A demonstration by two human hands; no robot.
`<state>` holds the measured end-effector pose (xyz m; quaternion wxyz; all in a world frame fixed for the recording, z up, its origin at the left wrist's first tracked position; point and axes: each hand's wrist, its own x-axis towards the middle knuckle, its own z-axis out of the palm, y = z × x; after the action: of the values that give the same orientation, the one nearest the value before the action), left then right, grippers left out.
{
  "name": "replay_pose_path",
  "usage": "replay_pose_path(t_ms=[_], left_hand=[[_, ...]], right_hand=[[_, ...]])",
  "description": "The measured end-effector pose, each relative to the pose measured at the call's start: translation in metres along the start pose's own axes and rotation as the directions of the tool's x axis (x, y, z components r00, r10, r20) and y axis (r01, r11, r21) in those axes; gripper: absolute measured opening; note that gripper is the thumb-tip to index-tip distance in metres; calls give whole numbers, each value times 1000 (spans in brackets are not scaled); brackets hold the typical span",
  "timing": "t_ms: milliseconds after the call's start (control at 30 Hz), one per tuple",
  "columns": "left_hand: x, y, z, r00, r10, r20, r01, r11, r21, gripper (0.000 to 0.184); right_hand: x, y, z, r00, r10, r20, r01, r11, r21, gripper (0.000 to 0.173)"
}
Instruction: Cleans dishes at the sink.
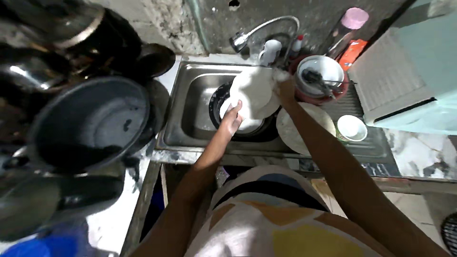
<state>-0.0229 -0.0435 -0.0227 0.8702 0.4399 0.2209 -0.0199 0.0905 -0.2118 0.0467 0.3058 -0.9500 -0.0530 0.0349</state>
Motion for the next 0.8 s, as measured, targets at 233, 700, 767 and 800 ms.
replay_pose_path(t_ms=[233, 700, 767, 800], left_hand=[[-15, 22, -36, 970, -230, 76, 242, 936, -255, 100], [-82, 17, 17, 998, -63, -31, 61, 997, -48, 36], [-82, 4, 27, 997, -59, 52, 62, 996, -59, 58], [-83, -3, 31, 994, -62, 95, 67, 997, -42, 71]], right_hand=[[-45, -39, 19, 912, -378, -159, 400, 904, 148, 37], [-74, 17, 11, 926, -205, 318, 271, 946, -178, 50], [-76, 42, -9, 926, -164, 341, 183, 983, -25, 41], [-81, 62, -14, 929, -183, 322, 176, 983, 51, 38]])
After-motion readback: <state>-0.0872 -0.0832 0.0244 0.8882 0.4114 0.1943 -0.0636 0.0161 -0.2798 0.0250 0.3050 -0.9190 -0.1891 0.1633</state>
